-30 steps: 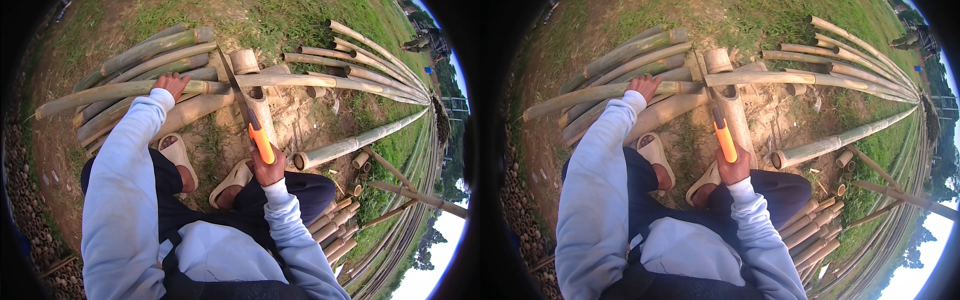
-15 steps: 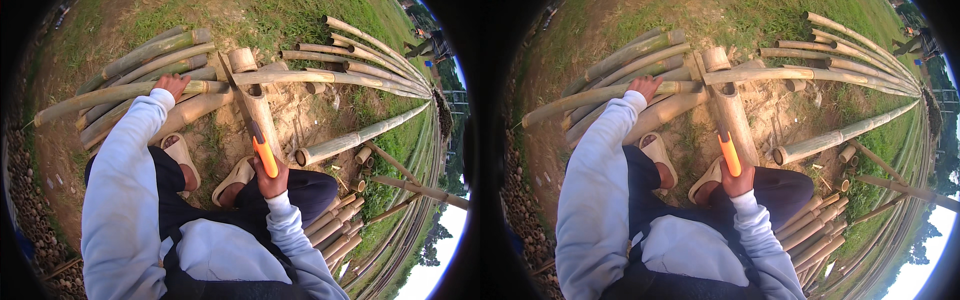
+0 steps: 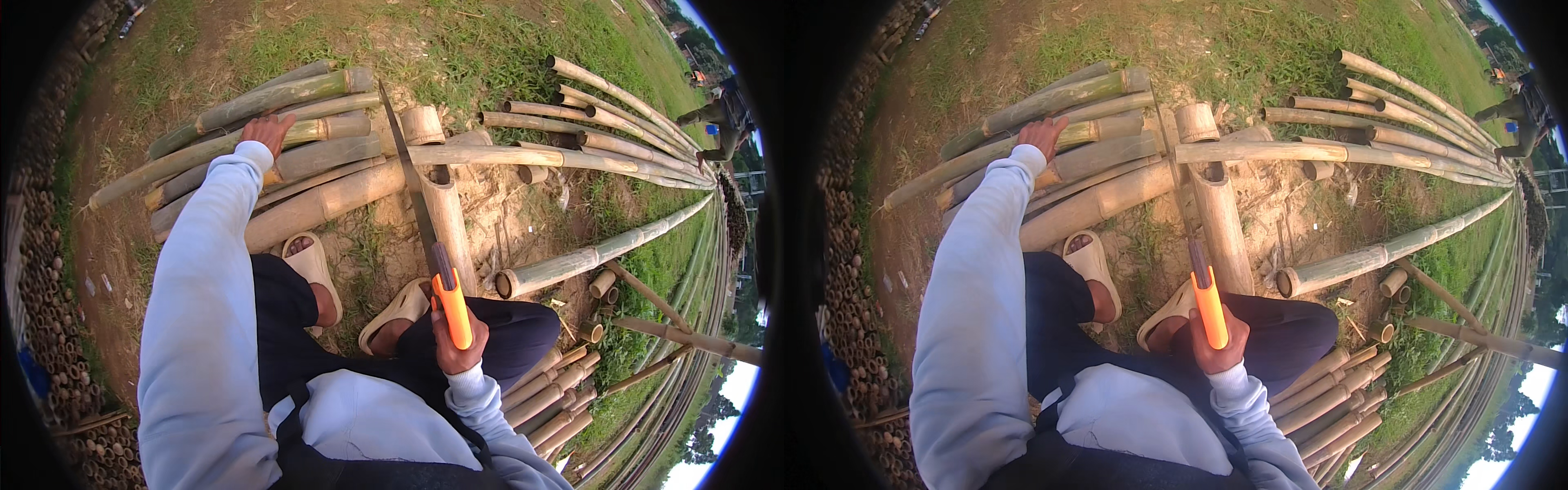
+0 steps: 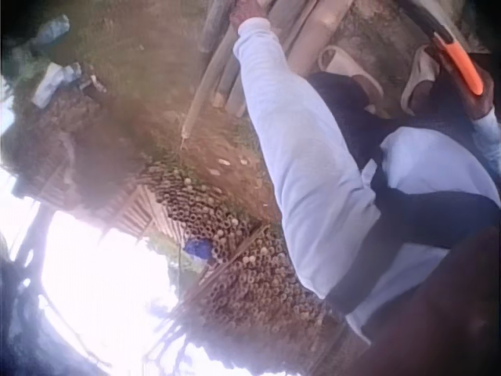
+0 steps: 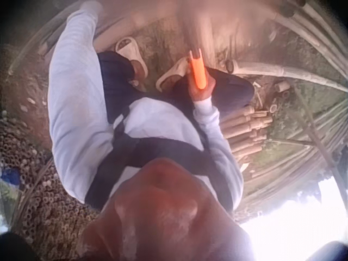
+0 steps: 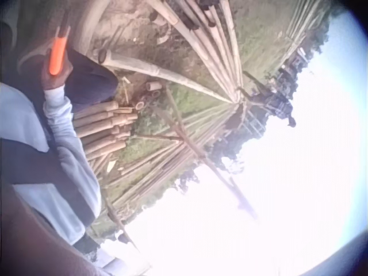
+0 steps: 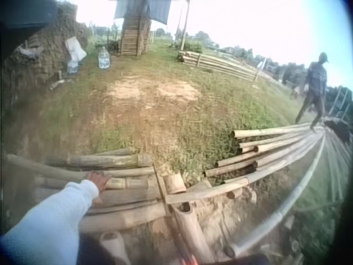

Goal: The person sits on the ground and uses a hand saw to cut bamboo poles into shorter sections. They repeatedly position each pole on a support, saw through it, and place the cut pieces aside.

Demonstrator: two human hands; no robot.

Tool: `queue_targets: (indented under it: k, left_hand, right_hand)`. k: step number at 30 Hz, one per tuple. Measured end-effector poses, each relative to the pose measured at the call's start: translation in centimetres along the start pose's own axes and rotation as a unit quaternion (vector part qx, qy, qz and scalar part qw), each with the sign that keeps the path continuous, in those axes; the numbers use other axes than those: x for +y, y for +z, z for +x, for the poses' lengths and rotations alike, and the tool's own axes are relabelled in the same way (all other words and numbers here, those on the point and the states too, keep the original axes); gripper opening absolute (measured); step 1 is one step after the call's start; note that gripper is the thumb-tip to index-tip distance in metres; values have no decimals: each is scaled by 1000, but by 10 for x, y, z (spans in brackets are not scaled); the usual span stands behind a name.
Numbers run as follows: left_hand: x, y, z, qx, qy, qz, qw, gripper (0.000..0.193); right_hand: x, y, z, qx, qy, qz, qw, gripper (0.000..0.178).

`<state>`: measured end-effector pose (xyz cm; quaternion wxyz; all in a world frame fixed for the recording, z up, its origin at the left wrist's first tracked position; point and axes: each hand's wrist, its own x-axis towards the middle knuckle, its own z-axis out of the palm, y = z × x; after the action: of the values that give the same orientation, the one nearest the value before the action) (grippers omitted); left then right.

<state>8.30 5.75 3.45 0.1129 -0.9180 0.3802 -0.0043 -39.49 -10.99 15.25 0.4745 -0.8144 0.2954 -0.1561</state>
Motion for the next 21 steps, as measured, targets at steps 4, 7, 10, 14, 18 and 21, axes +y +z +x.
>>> queue_targets:
  k: [4, 7, 10, 14, 18, 21]
  left_hand:
    - [6, 21, 28, -42, -18, -6, 999, 67]
    - [23, 5, 37, 14, -56, -29, 998, 73]
    - [61, -24, 39, 37, -43, -82, 995, 63]
    - [134, -21, 57, 72, 58, -205, 974, 58]
    - [228, -37, 67, 50, 143, -270, 951, 52]
    - [288, -50, 82, 165, 169, -231, 944, 56]
  right_hand:
    - [-2, -15, -12, 40, 5, -3, 999, 26]
    - [-1, -26, -13, 81, 5, 12, 997, 26]
    - [2, -31, -15, 120, 33, 93, 988, 18]
    - [-4, -44, 7, 197, 17, 95, 976, 14]
    - [-1, -71, 24, 273, -59, 4, 960, 10]
    - [10, -89, 22, 344, -81, 29, 935, 11]
